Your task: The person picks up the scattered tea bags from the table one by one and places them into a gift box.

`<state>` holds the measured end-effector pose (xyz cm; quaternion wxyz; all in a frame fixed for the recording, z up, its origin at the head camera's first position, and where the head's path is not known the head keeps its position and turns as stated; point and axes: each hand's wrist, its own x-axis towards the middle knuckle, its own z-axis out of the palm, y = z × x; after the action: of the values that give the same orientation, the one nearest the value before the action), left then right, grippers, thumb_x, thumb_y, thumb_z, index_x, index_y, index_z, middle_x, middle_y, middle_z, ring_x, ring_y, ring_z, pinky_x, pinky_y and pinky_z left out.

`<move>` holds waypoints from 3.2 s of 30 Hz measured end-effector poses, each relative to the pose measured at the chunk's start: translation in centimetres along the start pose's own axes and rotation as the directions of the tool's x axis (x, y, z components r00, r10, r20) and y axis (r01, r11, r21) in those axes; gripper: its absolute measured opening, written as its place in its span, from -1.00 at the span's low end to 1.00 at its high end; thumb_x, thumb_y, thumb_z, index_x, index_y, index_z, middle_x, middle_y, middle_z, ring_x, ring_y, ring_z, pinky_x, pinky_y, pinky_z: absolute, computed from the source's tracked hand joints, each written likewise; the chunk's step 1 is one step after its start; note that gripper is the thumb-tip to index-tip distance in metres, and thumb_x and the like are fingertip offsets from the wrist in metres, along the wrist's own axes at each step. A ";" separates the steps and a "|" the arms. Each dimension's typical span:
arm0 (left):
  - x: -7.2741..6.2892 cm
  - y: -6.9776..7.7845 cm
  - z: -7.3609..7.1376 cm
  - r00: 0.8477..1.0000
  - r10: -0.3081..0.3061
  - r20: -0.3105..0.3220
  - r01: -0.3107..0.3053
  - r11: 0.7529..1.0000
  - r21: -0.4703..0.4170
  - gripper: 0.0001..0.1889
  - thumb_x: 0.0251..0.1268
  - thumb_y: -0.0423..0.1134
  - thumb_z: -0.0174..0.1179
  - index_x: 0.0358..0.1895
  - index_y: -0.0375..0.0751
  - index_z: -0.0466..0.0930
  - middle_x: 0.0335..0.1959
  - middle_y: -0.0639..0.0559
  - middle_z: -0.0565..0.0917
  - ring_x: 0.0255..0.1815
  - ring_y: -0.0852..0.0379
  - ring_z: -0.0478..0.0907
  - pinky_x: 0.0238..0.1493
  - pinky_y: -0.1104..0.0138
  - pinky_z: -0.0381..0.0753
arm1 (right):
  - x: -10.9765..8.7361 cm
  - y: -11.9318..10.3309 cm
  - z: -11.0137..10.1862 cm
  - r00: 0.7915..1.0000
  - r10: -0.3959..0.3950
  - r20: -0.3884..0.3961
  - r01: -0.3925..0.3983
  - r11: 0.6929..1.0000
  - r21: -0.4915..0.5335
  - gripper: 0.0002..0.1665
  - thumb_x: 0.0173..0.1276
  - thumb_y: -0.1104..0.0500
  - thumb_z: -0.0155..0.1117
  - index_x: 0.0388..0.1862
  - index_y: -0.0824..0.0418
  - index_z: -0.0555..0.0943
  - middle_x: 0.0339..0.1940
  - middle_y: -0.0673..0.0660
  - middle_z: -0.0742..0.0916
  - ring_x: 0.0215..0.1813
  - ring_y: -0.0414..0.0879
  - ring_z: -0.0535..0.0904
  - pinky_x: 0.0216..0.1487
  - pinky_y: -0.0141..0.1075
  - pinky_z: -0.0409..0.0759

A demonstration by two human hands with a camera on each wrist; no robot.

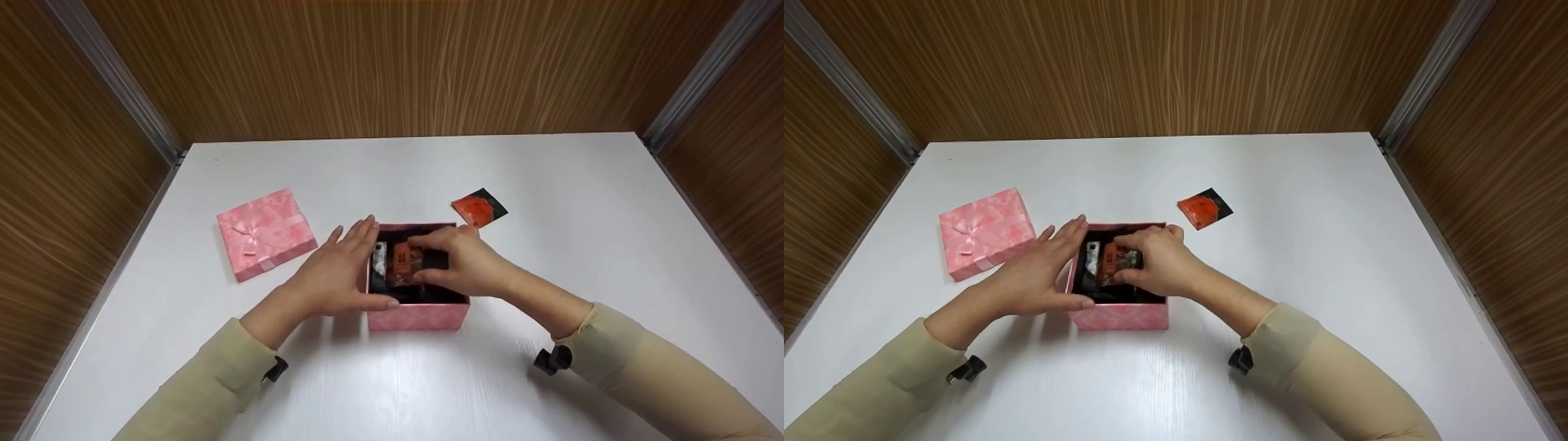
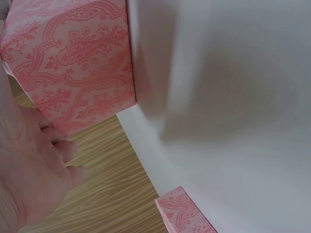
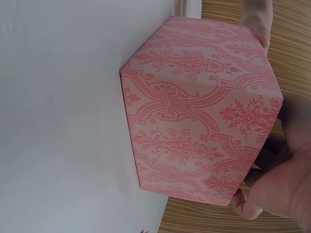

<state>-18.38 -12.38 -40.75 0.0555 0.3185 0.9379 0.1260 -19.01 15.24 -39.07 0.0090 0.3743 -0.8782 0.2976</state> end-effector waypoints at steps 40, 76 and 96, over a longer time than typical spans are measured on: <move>-0.1 -0.1 0.2 1.000 0.007 -0.013 -0.007 1.000 -0.015 0.45 0.07 0.77 0.05 0.74 -0.29 -0.23 0.77 -0.15 -0.17 0.77 -0.01 -0.22 0.72 0.02 -0.22 | 0.4 1.9 -3.3 0.997 0.034 -0.070 -0.034 0.999 -0.004 -0.43 0.43 0.09 0.51 0.34 0.30 0.68 -0.20 -0.04 0.85 -0.07 0.00 0.71 0.16 -0.02 0.55; -0.1 0.0 0.1 1.000 -0.008 0.000 0.008 1.000 -0.010 0.45 0.07 0.75 0.09 0.75 -0.25 -0.26 0.78 -0.12 -0.17 0.77 0.01 -0.23 0.72 0.04 -0.25 | -1.5 17.6 -4.1 0.752 0.659 0.003 -0.610 0.696 0.379 -0.06 0.51 -0.09 0.40 0.72 0.15 0.25 0.66 0.36 0.34 0.67 0.31 0.15 0.64 0.22 0.14; -0.4 0.0 0.0 1.000 -0.009 -0.005 0.009 1.000 -0.008 0.45 0.06 0.77 0.05 0.75 -0.26 -0.24 0.78 -0.10 -0.19 0.77 -0.02 -0.22 0.72 0.02 -0.24 | -1.3 18.1 -2.8 0.745 0.665 0.043 -0.664 0.735 0.137 0.18 0.41 -0.24 0.46 0.78 0.10 0.08 0.69 0.44 0.10 0.66 0.44 -0.05 0.60 0.36 0.08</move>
<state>-18.09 -12.67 -40.75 0.0551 0.3135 0.9390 0.1305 -30.60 27.36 -46.41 -0.1208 0.0346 -0.9301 0.3452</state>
